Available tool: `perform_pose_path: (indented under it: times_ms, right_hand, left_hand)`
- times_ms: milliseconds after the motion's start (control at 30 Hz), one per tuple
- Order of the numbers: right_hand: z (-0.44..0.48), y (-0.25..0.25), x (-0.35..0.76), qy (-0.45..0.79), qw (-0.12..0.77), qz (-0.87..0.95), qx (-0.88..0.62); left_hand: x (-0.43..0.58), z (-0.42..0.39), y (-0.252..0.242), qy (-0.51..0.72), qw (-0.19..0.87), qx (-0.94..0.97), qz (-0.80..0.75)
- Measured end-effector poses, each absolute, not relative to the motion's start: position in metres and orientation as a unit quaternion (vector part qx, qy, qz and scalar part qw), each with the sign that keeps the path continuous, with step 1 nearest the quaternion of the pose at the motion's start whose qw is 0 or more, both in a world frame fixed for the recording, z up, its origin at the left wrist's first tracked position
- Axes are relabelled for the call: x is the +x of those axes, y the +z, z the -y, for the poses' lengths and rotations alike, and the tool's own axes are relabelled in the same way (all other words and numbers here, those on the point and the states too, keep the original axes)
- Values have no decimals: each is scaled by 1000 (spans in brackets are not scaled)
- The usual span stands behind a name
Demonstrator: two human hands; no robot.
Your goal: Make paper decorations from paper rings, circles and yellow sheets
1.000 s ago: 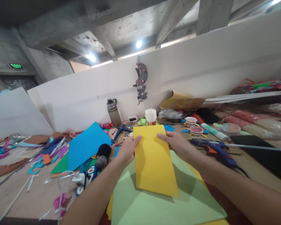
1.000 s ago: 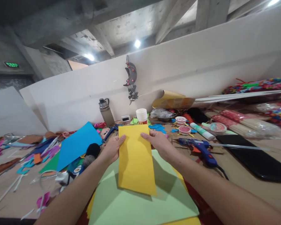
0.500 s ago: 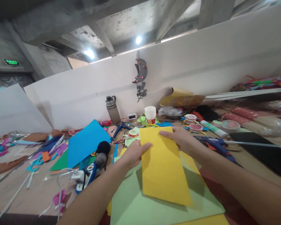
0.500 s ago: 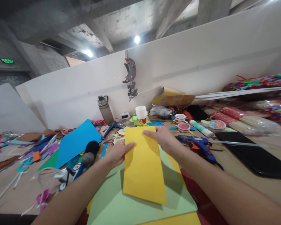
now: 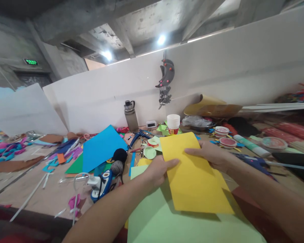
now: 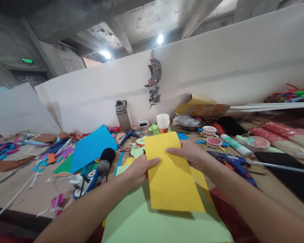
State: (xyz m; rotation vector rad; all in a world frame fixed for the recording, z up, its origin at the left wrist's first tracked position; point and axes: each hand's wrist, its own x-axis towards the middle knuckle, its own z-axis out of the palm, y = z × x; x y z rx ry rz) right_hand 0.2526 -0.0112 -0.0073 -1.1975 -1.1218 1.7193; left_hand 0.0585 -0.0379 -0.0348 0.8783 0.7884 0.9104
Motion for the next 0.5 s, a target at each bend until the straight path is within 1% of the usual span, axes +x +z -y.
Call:
perform_pose_path:
  times_ms: [200,500]
  right_hand:
    - [24,-5,238,646,382,483,-452]
    - [13,-26,234,667,377,470,-439]
  left_hand:
    - [51,24,-26,486,708,367,-356]
    - [52,26,-32,475,719,356,-362]
